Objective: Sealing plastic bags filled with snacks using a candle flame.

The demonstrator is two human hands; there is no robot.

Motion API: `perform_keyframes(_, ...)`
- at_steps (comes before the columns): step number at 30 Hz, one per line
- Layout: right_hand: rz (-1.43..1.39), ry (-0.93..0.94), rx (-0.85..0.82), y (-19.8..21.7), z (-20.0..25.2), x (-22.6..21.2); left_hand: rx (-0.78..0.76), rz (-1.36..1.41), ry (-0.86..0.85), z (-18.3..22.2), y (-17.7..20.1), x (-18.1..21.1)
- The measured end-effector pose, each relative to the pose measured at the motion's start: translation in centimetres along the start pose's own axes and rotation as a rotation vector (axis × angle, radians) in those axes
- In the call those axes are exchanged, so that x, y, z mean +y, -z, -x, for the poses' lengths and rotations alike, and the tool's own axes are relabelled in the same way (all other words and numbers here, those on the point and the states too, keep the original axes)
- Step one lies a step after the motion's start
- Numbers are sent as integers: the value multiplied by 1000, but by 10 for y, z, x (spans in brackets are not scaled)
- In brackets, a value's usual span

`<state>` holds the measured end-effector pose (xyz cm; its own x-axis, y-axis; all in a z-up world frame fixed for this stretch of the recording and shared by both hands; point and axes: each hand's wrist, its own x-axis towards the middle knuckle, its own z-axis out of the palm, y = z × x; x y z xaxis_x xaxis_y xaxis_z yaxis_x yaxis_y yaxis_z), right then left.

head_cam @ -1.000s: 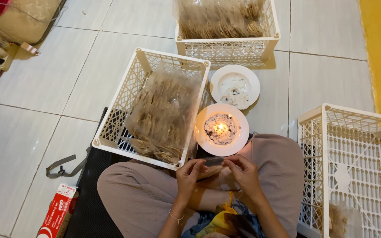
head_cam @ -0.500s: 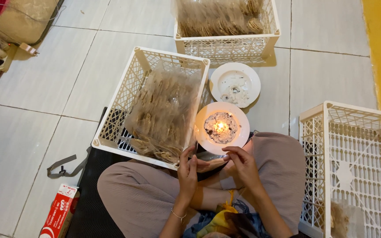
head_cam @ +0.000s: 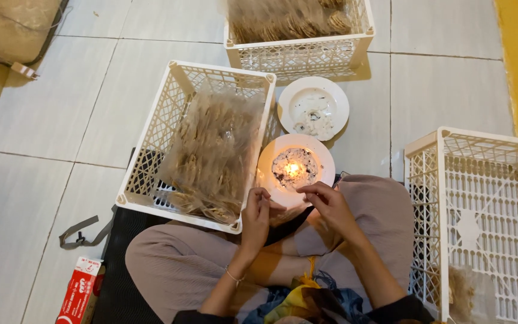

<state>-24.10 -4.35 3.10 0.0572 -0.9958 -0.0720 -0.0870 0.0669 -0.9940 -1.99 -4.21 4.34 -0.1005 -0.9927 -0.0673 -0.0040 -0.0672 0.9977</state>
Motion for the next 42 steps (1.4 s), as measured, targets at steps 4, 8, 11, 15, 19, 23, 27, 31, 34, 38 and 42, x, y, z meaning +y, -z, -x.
perform_keyframes(4,-20,-52,-72,8,-15,-3,-30,27,147,-22,-1,16)
perform_keyframes(8,61,-26,13,6,-24,8,-66,-111,138,-32,-7,23)
perform_keyframes(11,-4,-110,102,2,-23,23,-83,-100,15,-29,-9,2)
perform_keyframes(15,-36,-99,166,-1,-20,41,5,-84,-20,-27,-8,-22)
perform_keyframes(19,-84,-31,230,-6,-20,44,13,-243,-182,-26,-8,-15)
perform_keyframes(23,16,19,233,-6,-23,37,44,-438,-347,-26,-7,-5)
perform_keyframes(27,114,120,242,-12,-18,22,66,-431,-257,-24,-5,0)
perform_keyframes(31,182,192,257,-16,-14,12,71,-364,-210,-22,-5,-4)
perform_keyframes(34,210,82,243,-13,-12,24,71,-480,-399,-22,-4,-2)
perform_keyframes(38,190,89,236,-12,-8,20,71,-512,-451,-18,-6,-2)
perform_keyframes(42,190,118,238,-8,1,24,50,-560,-445,-14,-4,-3)
